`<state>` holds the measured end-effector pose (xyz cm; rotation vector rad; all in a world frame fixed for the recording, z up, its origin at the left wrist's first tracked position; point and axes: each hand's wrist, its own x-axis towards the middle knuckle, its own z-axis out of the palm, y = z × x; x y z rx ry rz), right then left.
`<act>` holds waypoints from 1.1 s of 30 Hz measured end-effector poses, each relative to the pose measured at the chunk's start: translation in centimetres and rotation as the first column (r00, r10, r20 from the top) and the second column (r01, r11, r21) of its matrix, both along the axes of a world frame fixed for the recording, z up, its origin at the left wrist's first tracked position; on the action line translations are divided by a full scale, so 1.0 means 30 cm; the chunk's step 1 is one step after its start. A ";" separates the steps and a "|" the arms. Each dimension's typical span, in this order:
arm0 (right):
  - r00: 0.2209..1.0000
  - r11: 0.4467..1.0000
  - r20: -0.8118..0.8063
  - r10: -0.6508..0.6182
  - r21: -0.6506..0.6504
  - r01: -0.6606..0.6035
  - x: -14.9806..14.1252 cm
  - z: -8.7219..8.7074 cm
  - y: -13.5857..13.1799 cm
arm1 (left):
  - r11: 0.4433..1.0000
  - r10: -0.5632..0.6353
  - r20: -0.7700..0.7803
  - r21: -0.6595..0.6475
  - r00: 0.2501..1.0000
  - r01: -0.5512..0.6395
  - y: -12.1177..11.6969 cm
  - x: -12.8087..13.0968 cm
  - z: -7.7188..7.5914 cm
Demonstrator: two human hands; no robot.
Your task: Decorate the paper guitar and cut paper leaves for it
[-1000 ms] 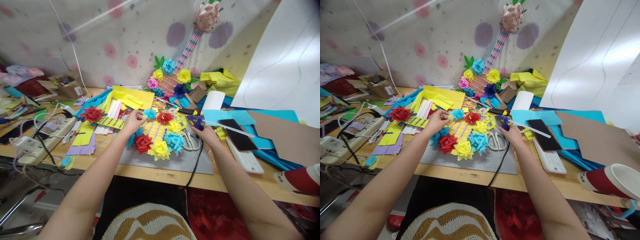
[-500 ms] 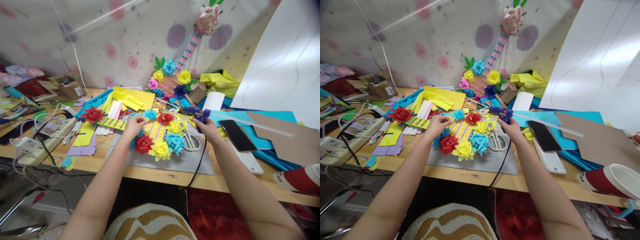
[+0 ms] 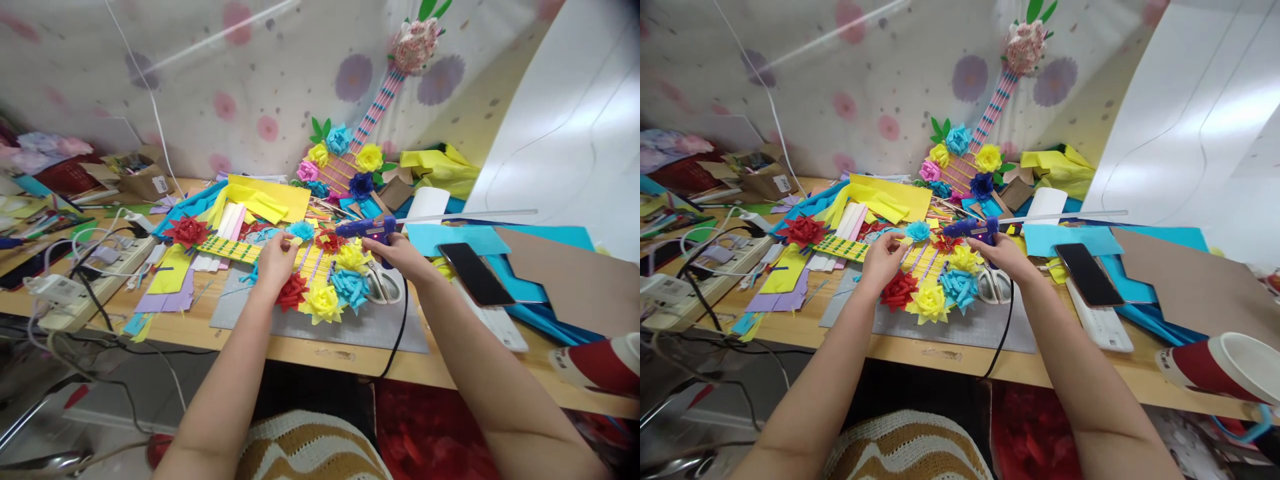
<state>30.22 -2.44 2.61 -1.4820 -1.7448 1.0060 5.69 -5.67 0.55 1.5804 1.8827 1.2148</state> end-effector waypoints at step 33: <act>0.976 0.991 -0.177 -0.131 -0.009 0.132 0.126 -0.025 -0.006 | 0.984 0.059 0.576 0.104 0.815 -0.144 0.221 -0.143 0.099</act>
